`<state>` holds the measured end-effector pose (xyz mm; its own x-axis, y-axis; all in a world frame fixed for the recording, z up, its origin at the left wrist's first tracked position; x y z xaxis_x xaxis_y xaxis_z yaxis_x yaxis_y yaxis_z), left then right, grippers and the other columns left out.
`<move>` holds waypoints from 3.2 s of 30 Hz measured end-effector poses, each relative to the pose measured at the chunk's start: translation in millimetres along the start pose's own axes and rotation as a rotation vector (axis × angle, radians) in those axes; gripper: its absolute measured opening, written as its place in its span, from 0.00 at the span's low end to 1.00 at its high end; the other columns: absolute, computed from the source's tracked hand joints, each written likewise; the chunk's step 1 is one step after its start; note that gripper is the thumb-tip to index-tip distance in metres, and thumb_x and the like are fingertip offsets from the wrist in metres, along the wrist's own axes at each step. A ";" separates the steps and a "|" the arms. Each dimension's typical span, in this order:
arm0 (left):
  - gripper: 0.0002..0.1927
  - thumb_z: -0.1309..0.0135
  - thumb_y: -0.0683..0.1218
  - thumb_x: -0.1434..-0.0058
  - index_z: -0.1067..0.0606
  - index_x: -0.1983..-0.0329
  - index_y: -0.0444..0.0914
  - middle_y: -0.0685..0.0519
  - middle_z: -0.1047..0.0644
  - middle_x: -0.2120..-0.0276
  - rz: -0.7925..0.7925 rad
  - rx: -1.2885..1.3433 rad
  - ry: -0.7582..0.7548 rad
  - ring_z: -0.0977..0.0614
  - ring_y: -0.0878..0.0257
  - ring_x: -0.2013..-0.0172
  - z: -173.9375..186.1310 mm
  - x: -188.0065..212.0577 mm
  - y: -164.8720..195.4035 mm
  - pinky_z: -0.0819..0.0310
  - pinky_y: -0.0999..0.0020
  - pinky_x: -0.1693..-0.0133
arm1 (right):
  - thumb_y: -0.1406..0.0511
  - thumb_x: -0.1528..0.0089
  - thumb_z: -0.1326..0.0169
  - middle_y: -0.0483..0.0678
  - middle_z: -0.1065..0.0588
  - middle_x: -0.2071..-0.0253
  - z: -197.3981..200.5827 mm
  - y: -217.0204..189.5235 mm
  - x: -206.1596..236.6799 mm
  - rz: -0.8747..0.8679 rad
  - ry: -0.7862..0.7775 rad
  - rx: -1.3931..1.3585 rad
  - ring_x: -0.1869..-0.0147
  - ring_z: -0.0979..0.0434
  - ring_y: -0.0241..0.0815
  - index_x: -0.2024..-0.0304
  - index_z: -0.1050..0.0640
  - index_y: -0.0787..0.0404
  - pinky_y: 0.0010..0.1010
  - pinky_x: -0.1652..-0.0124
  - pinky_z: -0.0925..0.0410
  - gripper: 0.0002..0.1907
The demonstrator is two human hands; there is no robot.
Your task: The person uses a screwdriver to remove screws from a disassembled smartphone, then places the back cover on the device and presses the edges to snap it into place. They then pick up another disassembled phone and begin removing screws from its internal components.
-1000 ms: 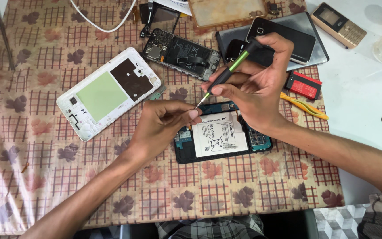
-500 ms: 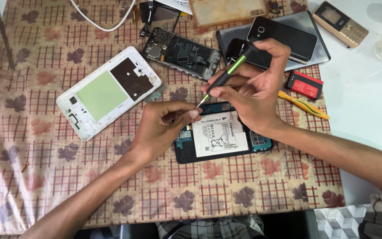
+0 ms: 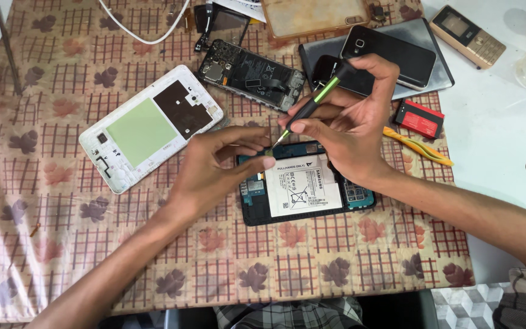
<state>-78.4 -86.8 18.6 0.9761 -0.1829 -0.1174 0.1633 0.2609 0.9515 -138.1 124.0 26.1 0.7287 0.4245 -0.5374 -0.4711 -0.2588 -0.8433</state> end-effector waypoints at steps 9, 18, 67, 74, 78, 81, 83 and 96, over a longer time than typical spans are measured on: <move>0.18 0.38 0.45 0.42 0.21 0.52 0.30 0.39 0.20 0.52 -0.082 -0.762 -0.241 0.18 0.50 0.54 12.2 16.4 37.6 0.21 0.56 0.51 | 0.79 0.30 0.39 0.62 0.21 0.55 2.3 0.8 -4.4 -0.004 0.022 0.038 0.52 0.14 0.53 0.36 0.50 0.49 0.34 0.53 0.17 0.38; 0.30 0.39 0.50 0.46 0.27 0.47 0.23 0.28 0.27 0.44 -0.294 -1.278 -0.414 0.23 0.41 0.43 -13.4 50.6 42.1 0.30 0.52 0.43 | 0.80 0.31 0.39 0.62 0.20 0.56 -21.3 20.1 -27.1 -0.010 -0.042 -0.008 0.53 0.13 0.52 0.37 0.50 0.51 0.34 0.53 0.17 0.37; 0.35 0.44 0.64 0.42 0.26 0.42 0.35 0.37 0.22 0.50 -0.202 -1.179 -0.239 0.22 0.46 0.47 -23.6 24.5 50.4 0.25 0.50 0.50 | 0.82 0.32 0.45 0.66 0.23 0.60 89.8 -57.8 22.7 0.043 0.002 0.537 0.55 0.16 0.54 0.41 0.53 0.56 0.36 0.52 0.20 0.35; 0.38 0.43 0.66 0.45 0.29 0.40 0.36 0.35 0.30 0.43 -0.291 -1.056 -0.175 0.29 0.43 0.42 -37.3 15.6 43.0 0.33 0.39 0.44 | 0.82 0.32 0.45 0.67 0.23 0.59 119.5 -48.5 37.3 0.024 0.016 0.561 0.54 0.16 0.54 0.41 0.53 0.57 0.35 0.53 0.19 0.34; 0.44 0.43 0.69 0.46 0.34 0.35 0.36 0.36 0.34 0.40 -0.261 -1.000 -0.245 0.31 0.43 0.40 -46.6 10.2 32.6 0.36 0.36 0.43 | 0.82 0.31 0.43 0.66 0.22 0.56 124.6 -41.8 39.1 0.011 0.007 0.523 0.53 0.15 0.53 0.41 0.53 0.57 0.34 0.52 0.18 0.34; 0.45 0.43 0.69 0.46 0.35 0.35 0.36 0.35 0.36 0.36 -0.259 -1.011 -0.270 0.33 0.40 0.37 -50.7 8.9 27.3 0.37 0.32 0.42 | 0.82 0.33 0.43 0.67 0.23 0.56 123.5 -40.5 37.5 0.040 -0.007 0.552 0.55 0.16 0.54 0.42 0.52 0.57 0.35 0.54 0.18 0.35; 0.45 0.41 0.68 0.47 0.35 0.34 0.37 0.36 0.36 0.36 -0.243 -1.000 -0.289 0.33 0.42 0.39 -49.8 8.8 24.4 0.38 0.36 0.42 | 0.83 0.36 0.44 0.68 0.24 0.57 121.6 -42.2 35.7 0.079 -0.017 0.589 0.56 0.17 0.56 0.43 0.53 0.58 0.37 0.56 0.19 0.35; 0.56 0.38 0.70 0.53 0.43 0.26 0.39 0.34 0.42 0.33 -0.217 -0.943 -0.338 0.40 0.39 0.34 -57.1 4.6 21.4 0.49 0.34 0.36 | 0.84 0.36 0.46 0.65 0.24 0.58 118.1 -42.0 43.7 -0.069 0.021 0.285 0.58 0.15 0.57 0.42 0.53 0.54 0.44 0.55 0.16 0.36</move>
<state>-62.2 -27.9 22.1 0.8446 -0.5343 -0.0349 0.5200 0.8030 0.2912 -145.2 255.8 39.4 0.7725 0.4137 -0.4818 -0.5388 0.0256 -0.8420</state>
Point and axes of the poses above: each hand's wrist, its own x-axis away from the middle knuckle, its own z-axis out of the back of the hand, y = z × x, the point moved 4 cm from there along -x, towards the middle knuckle
